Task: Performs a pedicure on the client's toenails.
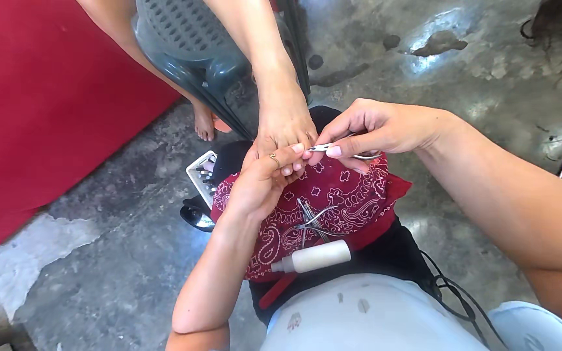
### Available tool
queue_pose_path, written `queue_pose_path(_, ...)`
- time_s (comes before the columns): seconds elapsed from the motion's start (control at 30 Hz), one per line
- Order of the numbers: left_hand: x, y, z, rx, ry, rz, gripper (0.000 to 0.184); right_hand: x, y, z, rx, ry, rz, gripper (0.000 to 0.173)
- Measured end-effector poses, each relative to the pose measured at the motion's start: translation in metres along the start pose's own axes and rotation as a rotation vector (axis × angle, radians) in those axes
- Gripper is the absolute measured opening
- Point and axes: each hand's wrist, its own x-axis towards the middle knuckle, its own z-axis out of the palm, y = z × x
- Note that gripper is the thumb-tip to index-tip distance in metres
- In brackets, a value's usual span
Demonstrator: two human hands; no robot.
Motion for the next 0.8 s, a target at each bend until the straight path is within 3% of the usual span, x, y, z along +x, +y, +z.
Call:
queue_pose_path(0.23,0.002,0.001,-0.002,-0.013,-0.015,-0.001,0.010,-0.002,0.005,-0.004,0.103,-0.036,0.008,0.030)
queue_pose_path(0.57,0.003,0.001,-0.001,0.003,-0.019,-0.006,0.010,0.007,-0.022,-0.016,-0.124,-0.063,0.048,0.027)
queue_pose_path(0.63,0.000,0.001,0.001,-0.018,-0.019,-0.020,0.009,0.008,-0.028,-0.016,-0.127,0.073,-0.061,0.026)
queue_pose_path(0.77,-0.004,-0.001,0.007,-0.040,-0.002,-0.030,0.012,0.029,-0.038,0.035,0.147,0.749,-0.316,0.028)
queue_pose_path(0.8,-0.005,-0.001,0.008,-0.044,0.001,-0.019,0.012,0.033,-0.036,0.052,0.171,0.822,-0.326,0.027)
